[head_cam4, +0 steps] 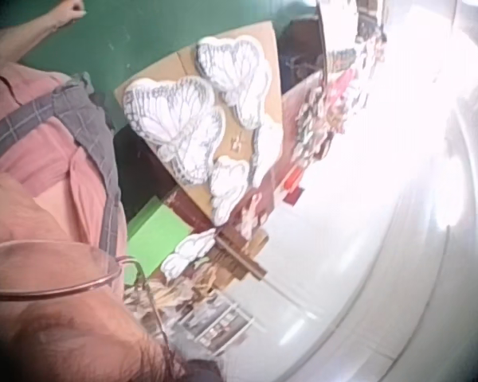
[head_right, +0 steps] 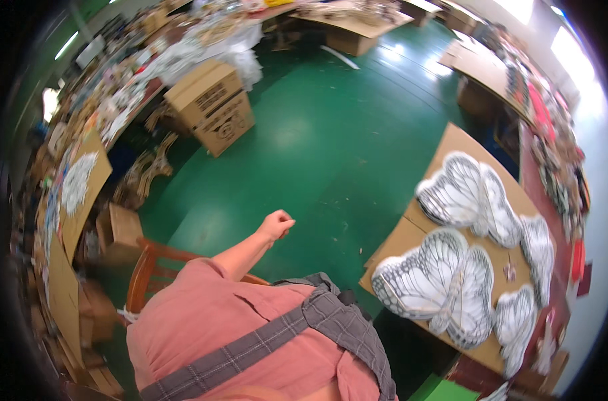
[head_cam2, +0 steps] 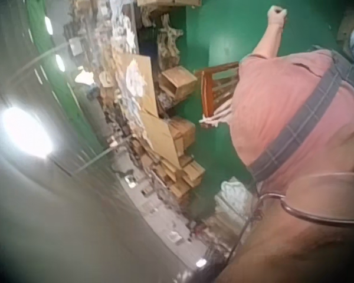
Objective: The person puts bundles of wooden stick frames into a cardboard box, spreads butterfly-patterned paper onto a mat, coats a wooden stick frame with glue, and presses it onto the paper to assemble a butterfly kite.
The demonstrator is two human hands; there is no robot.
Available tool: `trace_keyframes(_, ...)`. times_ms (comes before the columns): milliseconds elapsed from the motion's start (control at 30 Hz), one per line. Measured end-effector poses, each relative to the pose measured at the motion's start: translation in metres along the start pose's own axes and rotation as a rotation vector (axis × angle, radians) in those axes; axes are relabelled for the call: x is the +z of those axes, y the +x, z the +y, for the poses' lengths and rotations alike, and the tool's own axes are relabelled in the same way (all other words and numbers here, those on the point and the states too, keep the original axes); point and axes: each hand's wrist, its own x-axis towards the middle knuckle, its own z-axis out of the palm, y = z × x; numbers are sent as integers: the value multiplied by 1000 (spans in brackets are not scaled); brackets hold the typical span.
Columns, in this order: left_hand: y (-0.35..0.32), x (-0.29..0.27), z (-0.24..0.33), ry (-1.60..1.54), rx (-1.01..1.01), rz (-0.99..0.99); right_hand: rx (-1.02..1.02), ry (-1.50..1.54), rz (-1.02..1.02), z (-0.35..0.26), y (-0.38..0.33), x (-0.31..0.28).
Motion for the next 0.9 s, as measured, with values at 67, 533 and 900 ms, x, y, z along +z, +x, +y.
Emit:
trace_keyframes(67, -11, 9, 50, -104, 129, -115, -43, -68, -10, -17, 7, -6)
trace_keyframes(533, -258, -76, 305, -538, 1327, -1373, -206, -336, 17, -32, 30, -38)
trace_keyframes(900, -214, -35, 351, -598, 1236, -1639, -25, -198, 289, 86, -79, -26)
